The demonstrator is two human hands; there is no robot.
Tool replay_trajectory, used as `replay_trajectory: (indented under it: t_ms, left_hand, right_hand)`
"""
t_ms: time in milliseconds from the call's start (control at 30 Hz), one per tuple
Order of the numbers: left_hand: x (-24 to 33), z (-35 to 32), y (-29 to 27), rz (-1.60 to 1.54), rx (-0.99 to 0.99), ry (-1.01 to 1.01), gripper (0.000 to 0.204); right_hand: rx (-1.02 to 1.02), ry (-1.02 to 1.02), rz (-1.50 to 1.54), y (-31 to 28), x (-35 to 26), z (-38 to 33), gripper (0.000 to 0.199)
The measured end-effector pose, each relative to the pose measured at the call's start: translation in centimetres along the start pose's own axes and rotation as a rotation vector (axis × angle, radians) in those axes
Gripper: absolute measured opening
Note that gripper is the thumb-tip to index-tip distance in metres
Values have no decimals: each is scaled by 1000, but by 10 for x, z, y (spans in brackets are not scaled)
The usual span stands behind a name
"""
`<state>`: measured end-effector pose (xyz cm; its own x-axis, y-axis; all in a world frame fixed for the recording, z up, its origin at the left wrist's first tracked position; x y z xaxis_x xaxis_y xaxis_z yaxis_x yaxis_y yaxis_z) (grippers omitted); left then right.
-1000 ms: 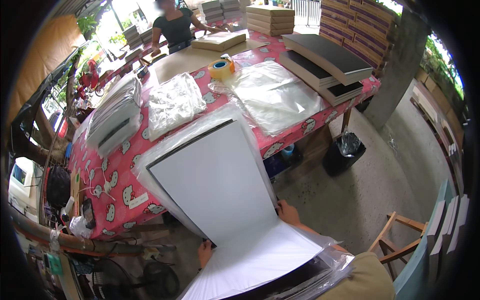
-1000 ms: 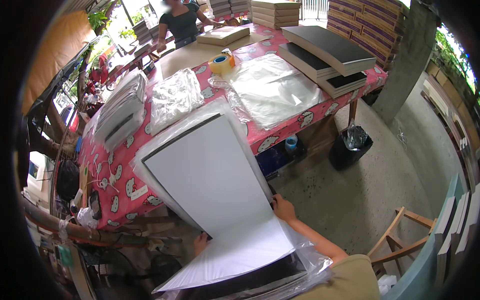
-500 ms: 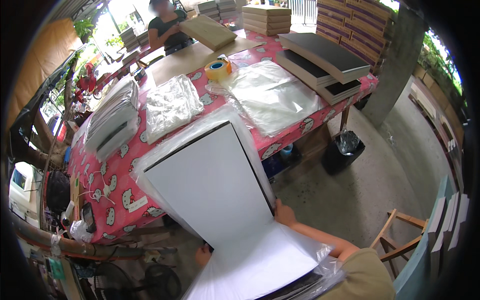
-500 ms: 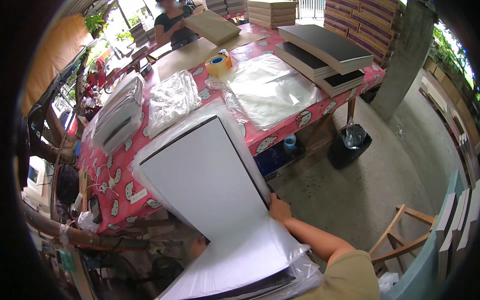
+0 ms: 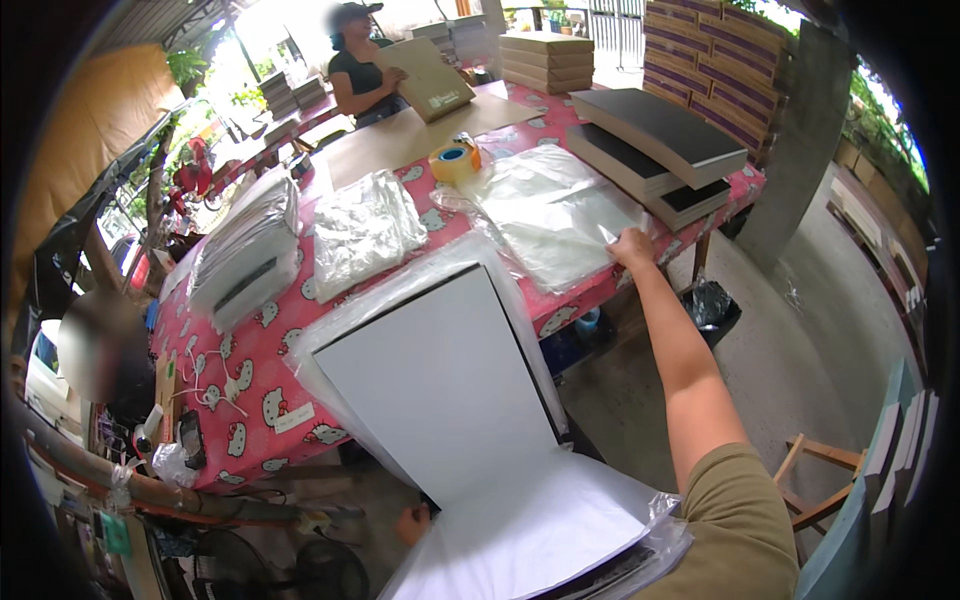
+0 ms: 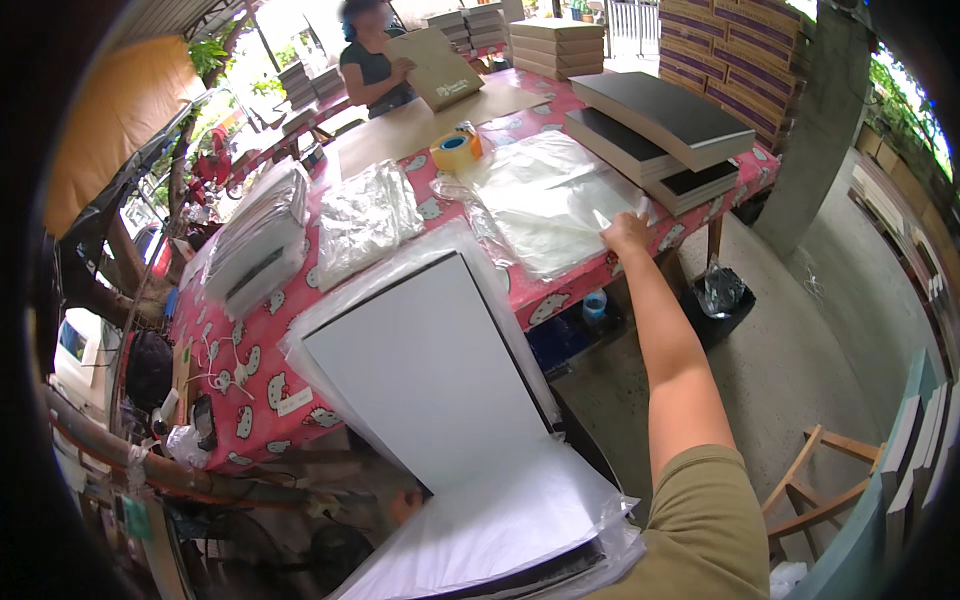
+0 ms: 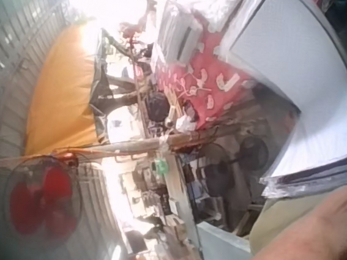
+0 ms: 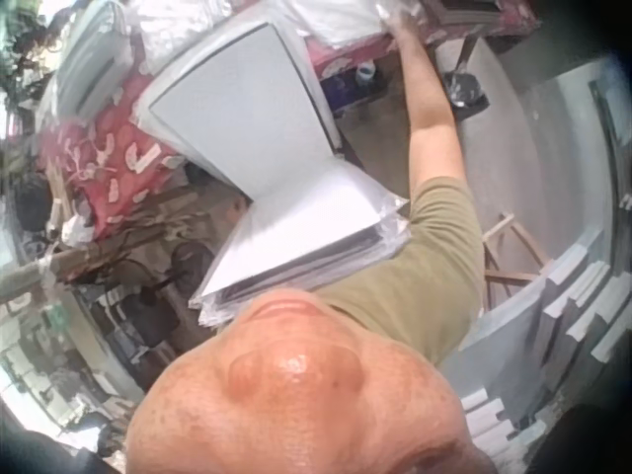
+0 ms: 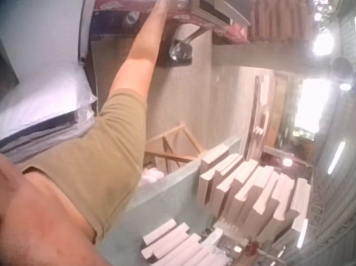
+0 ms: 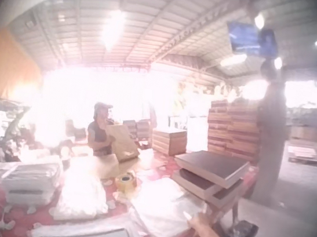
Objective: The person wraps individual black folders or cards in plastic sleeves by hand, sliding each item into a sleeve and smoothing the plastic.
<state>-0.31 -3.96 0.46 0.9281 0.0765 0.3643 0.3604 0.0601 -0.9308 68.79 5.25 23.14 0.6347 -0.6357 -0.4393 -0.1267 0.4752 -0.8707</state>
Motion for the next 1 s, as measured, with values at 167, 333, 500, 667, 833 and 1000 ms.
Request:
replay_trajectory:
  t_ms: [167, 333, 500, 667, 833, 1000]
  left_hand:
    - [-8, -19, -12, -344, -38, -104, 30]
    - [30, 4, -105, -641, 96, -131, 21]
    - [171, 21, -252, -899, 137, 367, 33]
    - [294, 2, -267, -938, -280, 740, 44]
    - [292, 23, -228, -1017, -649, 398, 26]
    - [287, 27, -232, -1247, -438, 359, 17]
  right_hand:
    - [483, -369, 451, -101, -70, -43, 13]
    - [62, -672, 780, -117, -133, -149, 4]
    - [-996, -1215, 845, -94, -202, -337, 10]
    - [-915, -1031, 1124, -110, -247, -342, 11]
    - [-804, -584, 1217, -111, -242, -309, 11]
    - [-904, -600, 1292, -93, -244, -314, 15]
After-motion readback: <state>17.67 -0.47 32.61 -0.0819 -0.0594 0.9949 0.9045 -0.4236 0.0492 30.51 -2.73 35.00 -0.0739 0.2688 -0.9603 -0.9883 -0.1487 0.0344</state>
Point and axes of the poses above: each hand's wrist, its own z-axis towards the middle knuckle, its own y-axis out of the palm, x = y × z, the point moved 7 cm from there along z, towards the middle knuckle, and after that the axes turned 13 degrees about z, right-handed, at the moved point
